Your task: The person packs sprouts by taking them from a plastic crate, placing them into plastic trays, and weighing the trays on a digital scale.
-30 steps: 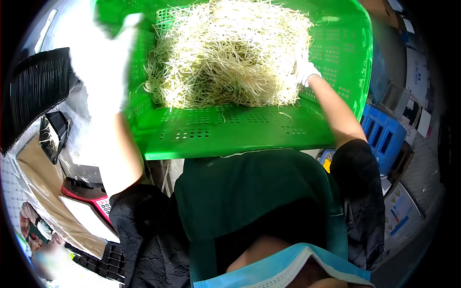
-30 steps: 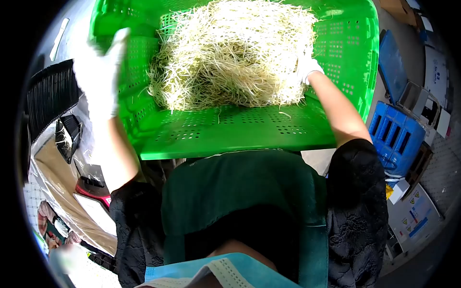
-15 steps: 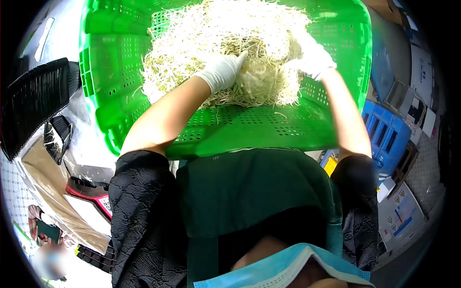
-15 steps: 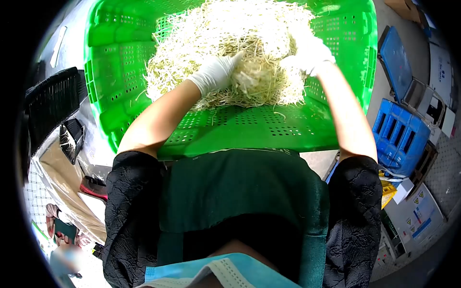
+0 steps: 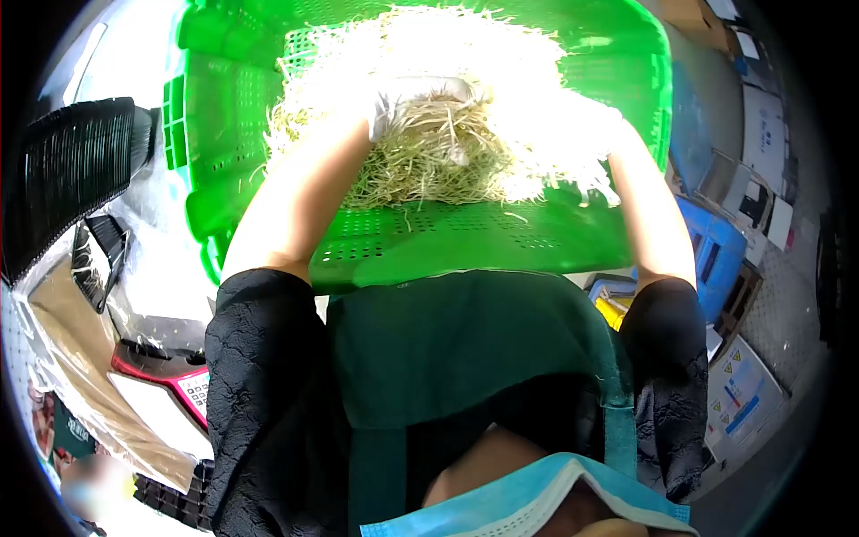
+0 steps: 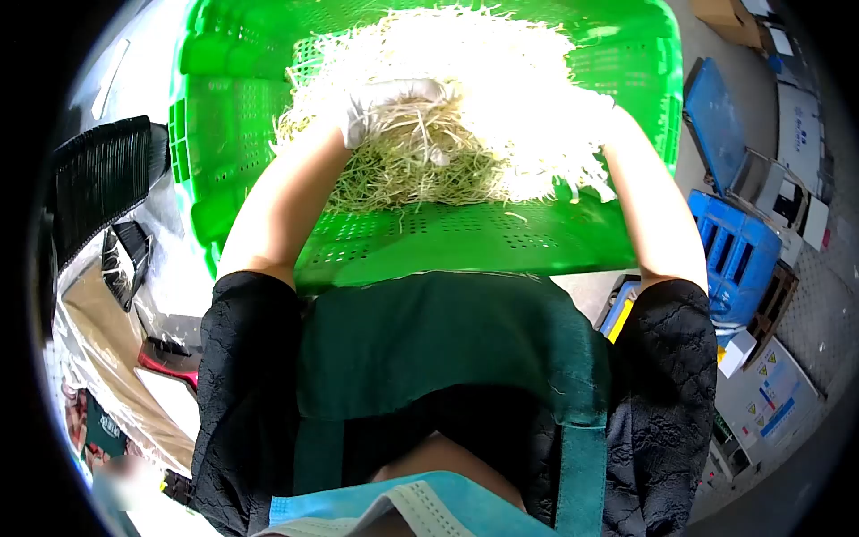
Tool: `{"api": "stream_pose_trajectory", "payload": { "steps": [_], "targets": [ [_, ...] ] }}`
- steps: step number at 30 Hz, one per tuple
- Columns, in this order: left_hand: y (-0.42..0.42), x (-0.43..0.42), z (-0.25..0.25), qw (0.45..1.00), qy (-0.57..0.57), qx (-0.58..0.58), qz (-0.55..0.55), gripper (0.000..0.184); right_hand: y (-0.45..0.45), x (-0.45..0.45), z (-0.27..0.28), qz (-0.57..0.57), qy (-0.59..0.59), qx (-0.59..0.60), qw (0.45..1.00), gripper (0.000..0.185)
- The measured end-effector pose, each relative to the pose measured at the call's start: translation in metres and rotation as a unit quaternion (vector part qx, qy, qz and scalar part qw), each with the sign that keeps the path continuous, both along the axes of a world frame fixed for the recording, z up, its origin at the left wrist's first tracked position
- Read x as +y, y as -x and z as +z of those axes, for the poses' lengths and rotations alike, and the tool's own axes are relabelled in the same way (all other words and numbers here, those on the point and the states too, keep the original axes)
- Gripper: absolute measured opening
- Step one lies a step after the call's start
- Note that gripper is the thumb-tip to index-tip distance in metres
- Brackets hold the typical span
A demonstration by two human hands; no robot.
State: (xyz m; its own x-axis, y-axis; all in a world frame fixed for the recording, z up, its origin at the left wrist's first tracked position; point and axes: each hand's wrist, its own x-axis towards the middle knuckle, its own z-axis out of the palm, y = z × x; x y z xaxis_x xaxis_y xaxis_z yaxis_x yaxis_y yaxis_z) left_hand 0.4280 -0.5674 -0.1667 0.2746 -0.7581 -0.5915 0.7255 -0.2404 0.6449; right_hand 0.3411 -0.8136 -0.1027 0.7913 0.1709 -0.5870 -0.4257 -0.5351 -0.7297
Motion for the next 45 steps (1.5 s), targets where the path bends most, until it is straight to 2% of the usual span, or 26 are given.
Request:
{"api": "stream_pose_trajectory", "payload": {
  "steps": [6,10,12,13,14,15,16,17,18,19,21,24,27,29,33,34,36,38,39,41,42,43,44,45],
  "targets": [
    [0.019,0.007,-0.03,0.979,0.049,0.008,0.196,0.039,0.021,-0.038,0.053,0.091,0.161,-0.143,0.972,0.045],
    [0.036,0.026,-0.047,0.964,0.048,0.01,0.263,0.039,0.036,-0.048,0.067,0.182,0.297,-0.202,0.915,0.045],
    [0.043,0.034,-0.051,0.96,0.046,0.005,0.277,0.039,0.039,-0.047,0.07,0.204,0.323,-0.204,0.901,0.044],
    [0.045,0.037,-0.052,0.96,0.043,0.002,0.278,0.039,0.047,-0.045,0.069,0.19,0.305,-0.201,0.912,0.044],
    [0.048,0.04,-0.053,0.959,0.041,0.0,0.279,0.039,0.051,-0.042,0.066,0.097,0.177,-0.226,0.953,0.046],
    [0.05,0.043,-0.053,0.959,0.041,-0.001,0.281,0.039,0.052,-0.033,0.067,0.015,0.038,-0.252,0.967,0.048],
    [0.052,0.046,-0.053,0.959,0.04,-0.003,0.28,0.039,0.055,-0.026,0.071,0.197,0.333,-0.41,0.826,0.046],
    [0.053,0.048,-0.054,0.959,0.038,-0.004,0.282,0.039,0.056,-0.02,0.075,0.347,0.573,-0.5,0.549,0.045],
    [0.055,0.049,-0.054,0.959,0.037,-0.005,0.281,0.039,0.051,-0.011,0.089,0.348,0.573,-0.501,0.548,0.045],
    [0.055,0.05,-0.055,0.959,0.037,-0.008,0.281,0.039,0.042,-0.002,0.107,0.287,0.452,-0.393,0.747,0.036],
    [0.055,0.052,-0.055,0.96,0.035,-0.013,0.279,0.039,0.036,0.009,0.115,0.204,0.305,-0.257,0.894,0.03],
    [0.054,0.053,-0.053,0.961,0.038,-0.019,0.272,0.039,0.036,0.012,0.103,0.156,0.43,-0.192,0.868,0.028],
    [0.053,0.057,-0.048,0.967,0.04,-0.043,0.25,0.04,0.042,0.009,0.088,0.192,0.445,-0.261,0.835,0.03],
    [0.051,0.058,-0.041,0.972,0.038,-0.078,0.218,0.04,0.046,0.004,0.074,0.194,0.484,-0.251,0.816,0.039],
    [0.044,0.056,-0.012,0.968,0.036,-0.23,0.094,0.04,0.043,-0.017,0.061,0.178,0.434,-0.315,0.825,0.036],
    [0.041,0.054,0.001,0.955,0.034,-0.293,0.043,0.04,0.04,-0.028,0.061,0.294,0.465,-0.411,0.727,0.038],
    [0.032,0.046,0.031,0.898,0.026,-0.433,-0.074,0.04,0.035,-0.036,0.052,0.4,0.474,-0.498,0.606,0.04],
    [0.02,0.03,0.059,0.81,-0.018,-0.544,-0.219,0.041,0.035,-0.019,0.056,0.327,0.419,-0.345,0.774,0.054],
    [0.016,0.014,0.068,0.755,-0.064,-0.571,-0.316,0.041,0.036,-0.006,0.06,0.284,0.382,-0.258,0.841,0.06],
    [0.014,-0.015,0.069,0.652,-0.15,-0.563,-0.485,0.041,0.038,0.017,0.063,0.185,0.292,-0.073,0.935,0.074],
    [0.02,-0.025,0.06,0.612,-0.168,-0.551,-0.541,0.041,0.043,0.026,0.054,0.239,0.291,-0.075,0.923,0.075],
    [0.04,-0.022,0.051,0.645,-0.229,-0.543,-0.486,0.046,0.049,0.03,0.04,0.293,0.289,-0.077,0.908,0.077],
    [0.05,-0.024,0.029,0.6,-0.189,-0.538,-0.562,0.055,0.051,0.022,0.026,0.351,0.319,-0.098,0.875,0.077],
    [0.056,-0.019,0.028,0.637,-0.203,-0.517,-0.535,0.079,0.037,0.016,0.026,0.353,0.314,-0.1,0.876,0.077]
  ]
}}
